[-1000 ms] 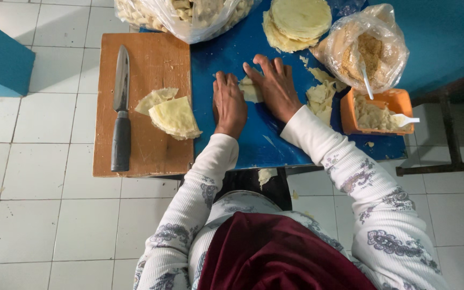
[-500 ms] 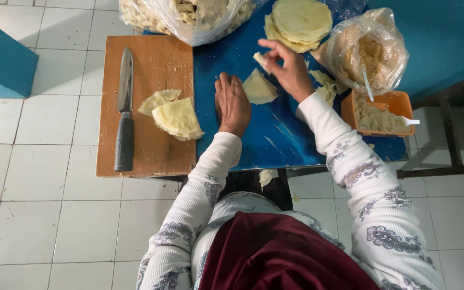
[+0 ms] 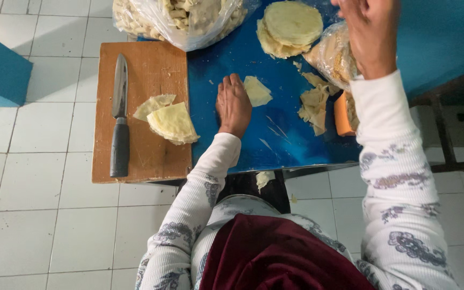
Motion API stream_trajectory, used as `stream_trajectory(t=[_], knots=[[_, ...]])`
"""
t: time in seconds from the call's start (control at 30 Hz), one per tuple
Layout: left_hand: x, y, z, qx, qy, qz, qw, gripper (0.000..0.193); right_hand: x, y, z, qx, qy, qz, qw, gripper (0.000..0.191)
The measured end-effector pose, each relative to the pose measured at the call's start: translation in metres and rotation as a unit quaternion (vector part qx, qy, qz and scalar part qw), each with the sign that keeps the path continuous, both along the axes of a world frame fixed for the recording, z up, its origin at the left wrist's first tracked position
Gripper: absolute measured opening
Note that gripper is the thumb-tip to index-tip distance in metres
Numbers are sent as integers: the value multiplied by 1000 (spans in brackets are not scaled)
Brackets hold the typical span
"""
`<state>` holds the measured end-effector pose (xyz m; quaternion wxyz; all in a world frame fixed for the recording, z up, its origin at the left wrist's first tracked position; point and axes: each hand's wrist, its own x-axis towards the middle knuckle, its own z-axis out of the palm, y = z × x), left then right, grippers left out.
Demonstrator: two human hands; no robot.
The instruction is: The person folds thin round pastry sheets into triangular parcels on a blue table, occasionally scooping filling from an orange container with a spoon and placing it onto a wrapper before folding. Folded pieces are laid in a row on the table, with scrap pieces set aside.
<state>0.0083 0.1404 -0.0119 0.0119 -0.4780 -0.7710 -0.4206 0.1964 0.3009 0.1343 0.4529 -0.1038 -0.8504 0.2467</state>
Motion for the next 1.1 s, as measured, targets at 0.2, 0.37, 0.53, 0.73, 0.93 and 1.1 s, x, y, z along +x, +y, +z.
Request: stream_trajectory(t=[0.2, 0.37, 0.53, 0.73, 0.93, 1.1], knots=[[20, 8, 9, 97, -89, -136, 982, 13, 95, -29, -42, 71, -191, -299, 932, 7], [31, -13, 19, 147, -235, -202, 939, 31, 115, -30, -83, 142, -293, -401, 856, 19], [20, -53, 8, 108, -200, -182, 957, 38, 112, -31, -98, 33, -331, -412, 848, 21], [13, -80, -3, 64, -113, -152, 980, 42, 122, -33, -90, 97, -315, -458, 825, 13], [12, -97, -6, 68, -79, -157, 982, 48, 132, -36, -85, 87, -281, -436, 851, 4], [12, -102, -4, 75, -45, -147, 985, 54, 131, -30, -87, -40, -218, -371, 902, 10]])
